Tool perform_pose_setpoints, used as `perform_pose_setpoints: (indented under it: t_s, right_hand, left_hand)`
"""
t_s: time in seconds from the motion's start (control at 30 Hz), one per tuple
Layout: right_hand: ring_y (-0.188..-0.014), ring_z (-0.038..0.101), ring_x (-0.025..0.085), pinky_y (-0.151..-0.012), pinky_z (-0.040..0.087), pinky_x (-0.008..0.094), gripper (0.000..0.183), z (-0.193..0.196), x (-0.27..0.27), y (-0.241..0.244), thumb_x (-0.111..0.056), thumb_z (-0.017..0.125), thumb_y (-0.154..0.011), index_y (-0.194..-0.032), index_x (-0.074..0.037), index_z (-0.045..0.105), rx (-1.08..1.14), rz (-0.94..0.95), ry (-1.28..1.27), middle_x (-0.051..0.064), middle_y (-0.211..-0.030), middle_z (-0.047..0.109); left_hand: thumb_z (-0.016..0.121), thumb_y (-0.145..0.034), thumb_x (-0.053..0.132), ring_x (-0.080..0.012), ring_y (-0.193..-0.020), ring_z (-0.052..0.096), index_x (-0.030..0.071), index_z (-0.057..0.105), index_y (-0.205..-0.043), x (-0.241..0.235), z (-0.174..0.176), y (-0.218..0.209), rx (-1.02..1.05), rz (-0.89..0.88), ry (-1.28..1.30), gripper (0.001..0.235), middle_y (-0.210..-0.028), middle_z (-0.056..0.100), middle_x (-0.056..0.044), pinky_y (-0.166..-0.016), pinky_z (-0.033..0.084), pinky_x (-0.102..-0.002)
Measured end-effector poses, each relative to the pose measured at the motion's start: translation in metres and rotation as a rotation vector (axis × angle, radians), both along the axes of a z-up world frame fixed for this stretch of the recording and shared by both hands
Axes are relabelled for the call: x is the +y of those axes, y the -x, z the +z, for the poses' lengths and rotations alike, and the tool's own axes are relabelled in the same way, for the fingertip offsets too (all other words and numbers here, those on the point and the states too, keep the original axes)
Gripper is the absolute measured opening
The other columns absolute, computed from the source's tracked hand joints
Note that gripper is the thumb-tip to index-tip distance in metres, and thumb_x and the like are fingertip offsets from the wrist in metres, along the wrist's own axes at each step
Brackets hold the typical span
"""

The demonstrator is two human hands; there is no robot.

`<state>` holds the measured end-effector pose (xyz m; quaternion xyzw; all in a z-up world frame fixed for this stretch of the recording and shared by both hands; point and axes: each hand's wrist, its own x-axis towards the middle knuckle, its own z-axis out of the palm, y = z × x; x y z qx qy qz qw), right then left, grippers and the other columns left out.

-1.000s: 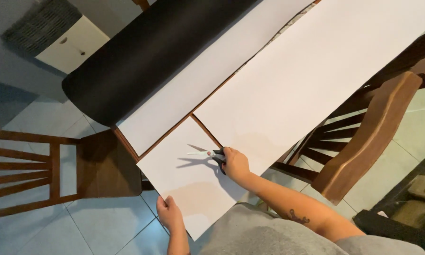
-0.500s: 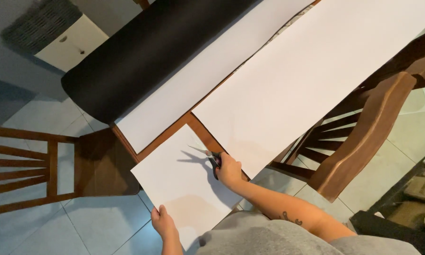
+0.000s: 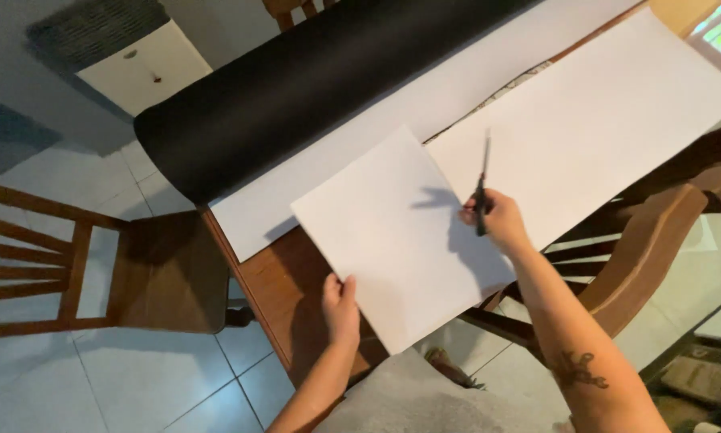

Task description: Cutting a large sheet of white material from a roll into smaller pieces using scissors on a table.

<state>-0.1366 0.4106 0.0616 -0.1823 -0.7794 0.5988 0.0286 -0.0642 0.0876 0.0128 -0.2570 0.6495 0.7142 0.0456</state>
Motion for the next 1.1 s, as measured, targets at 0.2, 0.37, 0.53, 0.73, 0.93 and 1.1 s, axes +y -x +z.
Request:
perform_pose_setpoints:
  t_s: [0.2, 0.37, 0.53, 0.73, 0.93, 1.1]
  right_hand:
    - [-0.073, 0.064, 0.013, -0.064, 0.047, 0.022, 0.036, -0.060, 0.089, 0.036, -0.012, 0.095, -0.064, -0.091, -0.010, 0.071, -0.064, -0.027, -0.034, 0.002, -0.076, 0.068]
    - [-0.093, 0.072, 0.032, -0.085, 0.053, 0.040, 0.028, -0.113, 0.091, 0.052, -0.036, 0.088, -0.076, -0.094, -0.019, 0.076, -0.304, -0.029, -0.490, 0.007, -0.085, 0.074]
    - [-0.100, 0.072, 0.034, -0.089, 0.054, 0.044, 0.025, -0.135, 0.102, 0.053, -0.039, 0.080, -0.085, -0.099, -0.018, 0.074, -0.310, -0.032, -0.597, 0.007, -0.091, 0.076]
    - [-0.101, 0.072, 0.032, -0.089, 0.053, 0.044, 0.022, -0.120, 0.086, 0.044, -0.037, 0.078, -0.081, -0.097, -0.022, 0.076, -0.350, -0.015, -0.598, 0.004, -0.091, 0.077]
    - [-0.108, 0.071, 0.036, -0.095, 0.053, 0.046, 0.023, -0.103, 0.007, 0.009, -0.029, 0.072, -0.085, -0.103, -0.016, 0.075, -0.412, 0.086, -0.529, 0.010, -0.099, 0.078]
    - [-0.107, 0.073, 0.034, -0.094, 0.056, 0.045, 0.023, -0.091, -0.103, -0.018, -0.023, 0.070, -0.086, -0.107, -0.016, 0.075, -0.455, 0.231, -0.480, 0.009, -0.100, 0.079]
  left_hand:
    - [0.069, -0.098, 0.036, -0.0329, -0.143, 0.049, 0.007, 0.053, -0.146, 0.078, -0.055, 0.036, -0.212, -0.181, 0.178, 0.058, -0.147, 0.057, -0.020, -0.117, 0.042, -0.048]
    - [0.064, -0.095, 0.027, -0.0266, -0.140, 0.048, 0.018, 0.049, -0.150, 0.088, -0.062, 0.033, -0.248, -0.144, 0.417, 0.057, -0.146, 0.054, -0.009, -0.115, 0.043, -0.043]
    - [0.067, -0.092, 0.036, -0.0207, -0.135, 0.053, 0.021, 0.046, -0.147, 0.107, -0.106, 0.040, -0.354, -0.056, 0.462, 0.062, -0.135, 0.062, -0.001, -0.110, 0.047, -0.039]
    - [0.067, -0.090, 0.049, -0.0248, -0.128, 0.062, 0.019, 0.061, -0.135, 0.092, -0.110, 0.048, -0.416, -0.148, 0.505, 0.054, -0.130, 0.068, -0.005, -0.101, 0.054, -0.041]
    - [0.072, -0.090, 0.045, -0.0336, -0.124, 0.065, 0.012, 0.068, -0.130, 0.005, -0.129, 0.013, -0.391, -0.067, 0.547, 0.052, -0.126, 0.072, -0.015, -0.100, 0.054, -0.047]
    - [0.072, -0.092, 0.040, -0.0372, -0.122, 0.064, 0.008, 0.072, -0.125, -0.094, -0.090, -0.033, -0.420, 0.146, 0.578, 0.047, -0.125, 0.072, -0.019, -0.099, 0.053, -0.048]
